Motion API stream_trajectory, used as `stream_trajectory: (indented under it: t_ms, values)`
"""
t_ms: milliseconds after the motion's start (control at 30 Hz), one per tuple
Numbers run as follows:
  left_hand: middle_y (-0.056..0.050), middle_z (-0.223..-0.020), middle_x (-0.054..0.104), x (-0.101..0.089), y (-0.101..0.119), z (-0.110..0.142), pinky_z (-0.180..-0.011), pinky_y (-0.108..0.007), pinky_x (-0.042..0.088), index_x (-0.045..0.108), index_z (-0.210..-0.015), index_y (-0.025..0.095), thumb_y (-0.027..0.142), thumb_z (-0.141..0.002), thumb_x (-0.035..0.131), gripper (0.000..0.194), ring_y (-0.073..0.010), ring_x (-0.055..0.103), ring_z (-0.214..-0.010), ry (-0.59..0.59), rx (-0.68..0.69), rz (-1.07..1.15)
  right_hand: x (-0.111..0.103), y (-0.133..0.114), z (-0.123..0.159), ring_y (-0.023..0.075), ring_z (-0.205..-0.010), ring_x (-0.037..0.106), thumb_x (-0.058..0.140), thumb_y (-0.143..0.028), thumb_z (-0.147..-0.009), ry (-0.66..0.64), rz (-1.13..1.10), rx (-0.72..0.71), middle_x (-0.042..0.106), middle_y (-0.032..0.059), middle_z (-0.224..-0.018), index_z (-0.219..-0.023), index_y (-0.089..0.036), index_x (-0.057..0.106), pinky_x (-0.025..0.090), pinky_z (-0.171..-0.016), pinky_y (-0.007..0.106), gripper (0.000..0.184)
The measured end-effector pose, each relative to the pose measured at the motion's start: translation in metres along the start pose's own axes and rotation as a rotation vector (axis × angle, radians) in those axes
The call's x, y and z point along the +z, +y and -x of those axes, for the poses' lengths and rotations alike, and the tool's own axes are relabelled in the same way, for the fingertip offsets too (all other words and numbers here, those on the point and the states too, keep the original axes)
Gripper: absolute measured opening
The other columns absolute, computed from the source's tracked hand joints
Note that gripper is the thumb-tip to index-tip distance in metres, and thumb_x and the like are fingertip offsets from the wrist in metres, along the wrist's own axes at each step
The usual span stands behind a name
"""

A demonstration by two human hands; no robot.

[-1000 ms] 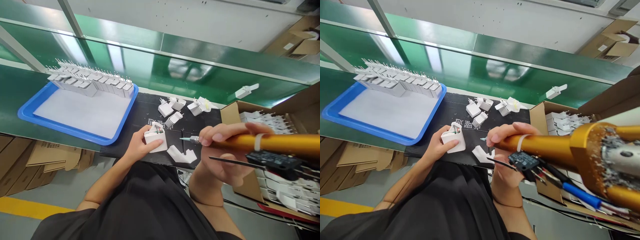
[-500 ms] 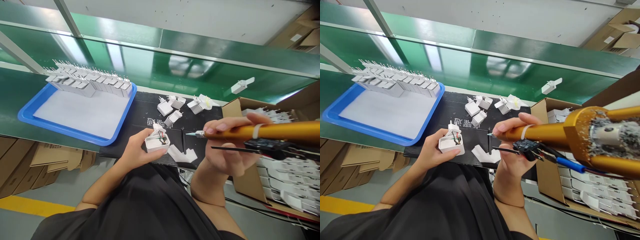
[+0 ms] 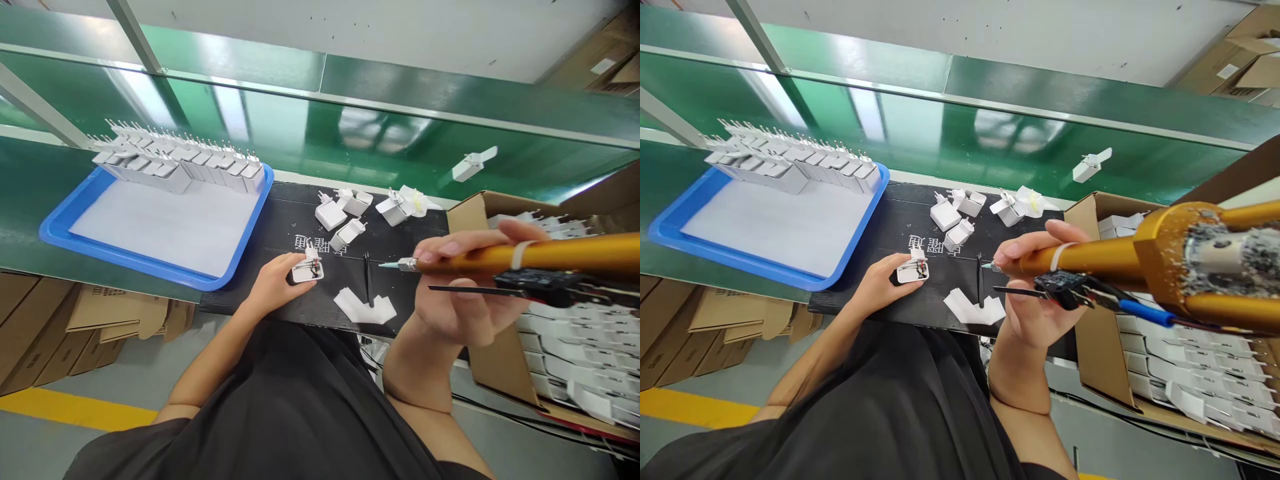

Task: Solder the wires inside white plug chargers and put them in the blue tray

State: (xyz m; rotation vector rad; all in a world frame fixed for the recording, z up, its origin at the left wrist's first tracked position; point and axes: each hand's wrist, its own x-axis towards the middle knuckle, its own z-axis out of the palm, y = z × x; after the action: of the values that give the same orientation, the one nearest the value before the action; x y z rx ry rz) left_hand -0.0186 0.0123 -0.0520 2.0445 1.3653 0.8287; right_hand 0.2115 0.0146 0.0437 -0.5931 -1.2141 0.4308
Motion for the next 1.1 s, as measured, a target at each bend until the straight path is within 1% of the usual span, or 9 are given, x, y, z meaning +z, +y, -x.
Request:
stream_trajectory:
  t_ms: [100, 267, 400, 533, 633, 800, 933, 1033, 1100]
  values:
    - [-0.007, -0.107, 0.073, 0.003, -0.012, -0.002, -0.093, -0.037, 0.052, 0.067, -0.114, 0.021, 0.04, -0.078, 0.077, 0.042, -0.0253, 0.067, -0.101, -0.062, -0.085, 0.002, -0.003, 0.002, 0.0, 0.0129, -0.054, 0.051, 0.081, -0.043, -0.067, -0.001, 0.027, -0.013, 0.058, -0.0032, -0.074, -0.113, -0.029, 0.067, 0.045, -0.047, 0.031, 0.05]
    - [-0.008, -0.112, 0.072, -0.002, -0.003, -0.012, -0.09, -0.035, 0.052, 0.064, -0.119, 0.02, 0.051, -0.077, 0.076, 0.053, -0.0263, 0.068, -0.102, -0.167, -0.173, 0.123, -0.004, 0.002, 0.001, 0.0137, -0.056, 0.051, 0.079, -0.041, -0.068, 0.03, 0.05, -0.005, 0.058, -0.002, -0.074, -0.112, -0.032, 0.07, 0.042, -0.048, 0.031, 0.046]
    - [-0.005, -0.108, 0.076, 0.005, 0.004, -0.02, -0.089, -0.032, 0.053, 0.058, -0.119, 0.022, 0.041, -0.084, 0.07, 0.042, -0.0212, 0.072, -0.094, -0.14, -0.21, 0.345, -0.004, 0.003, 0.002, 0.0141, -0.054, 0.048, 0.079, -0.046, -0.068, 0.04, 0.097, -0.016, 0.056, -0.0014, -0.075, -0.114, -0.034, 0.068, 0.041, -0.048, 0.033, 0.049]
    - [-0.005, -0.105, 0.077, 0.015, 0.005, -0.022, -0.09, -0.031, 0.053, 0.056, -0.113, 0.021, 0.024, -0.087, 0.061, 0.027, -0.0181, 0.073, -0.091, -0.078, -0.152, 0.348, -0.005, 0.003, 0.003, 0.014, -0.055, 0.048, 0.078, -0.049, -0.07, 0.053, 0.124, -0.014, 0.056, -0.0004, -0.077, -0.115, -0.033, 0.065, 0.042, -0.049, 0.033, 0.05]
    - [-0.007, -0.108, 0.076, 0.017, 0.002, -0.022, -0.094, -0.033, 0.051, 0.055, -0.116, 0.019, 0.018, -0.085, 0.059, 0.031, -0.019, 0.07, -0.096, -0.073, -0.076, 0.312, -0.005, 0.003, 0.002, 0.014, -0.055, 0.049, 0.078, -0.045, -0.069, 0.042, 0.087, -0.011, 0.058, -0.0013, -0.074, -0.113, -0.033, 0.069, 0.041, -0.046, 0.031, 0.047]
    - [-0.009, -0.112, 0.072, 0.016, -0.006, -0.021, -0.1, -0.037, 0.045, 0.055, -0.119, 0.018, 0.013, -0.088, 0.051, 0.032, -0.0223, 0.059, -0.112, -0.077, 0.116, 0.285, -0.005, 0.002, 0.0, 0.0133, -0.055, 0.05, 0.079, -0.041, -0.069, 0.032, 0.043, -0.014, 0.061, -0.0018, -0.075, -0.114, -0.031, 0.07, 0.041, -0.046, 0.03, 0.046]
    - [-0.009, -0.109, 0.071, 0.01, -0.009, -0.015, -0.103, -0.041, 0.04, 0.055, -0.128, 0.017, 0.014, -0.089, 0.049, 0.039, -0.0252, 0.052, -0.113, -0.088, 0.192, 0.153, -0.008, 0.002, 0.001, 0.0124, -0.058, 0.053, 0.081, -0.038, -0.072, 0.001, 0.015, -0.012, 0.061, -0.0011, -0.078, -0.117, -0.028, 0.069, 0.042, -0.048, 0.029, 0.047]
    - [-0.01, -0.126, 0.066, 0.001, -0.006, -0.006, -0.107, -0.046, 0.033, 0.04, -0.149, 0.017, 0.019, -0.092, 0.048, 0.058, -0.0287, 0.046, -0.123, -0.145, 0.234, 0.001, -0.01, 0.002, 0.002, 0.0127, -0.06, 0.054, 0.081, -0.039, -0.071, -0.002, 0.014, 0.003, 0.062, -0.0009, -0.079, -0.117, -0.029, 0.068, 0.041, -0.047, 0.028, 0.049]
    - [-0.011, -0.135, 0.064, -0.004, -0.002, 0.0, -0.107, -0.047, 0.032, 0.027, -0.157, 0.019, 0.022, -0.097, 0.042, 0.062, -0.0289, 0.045, -0.126, -0.158, 0.246, -0.084, -0.01, 0.002, 0.003, 0.0135, -0.061, 0.054, 0.081, -0.039, -0.071, 0.016, 0.028, 0.028, 0.062, -0.0005, -0.08, -0.117, -0.031, 0.069, 0.041, -0.046, 0.028, 0.048]
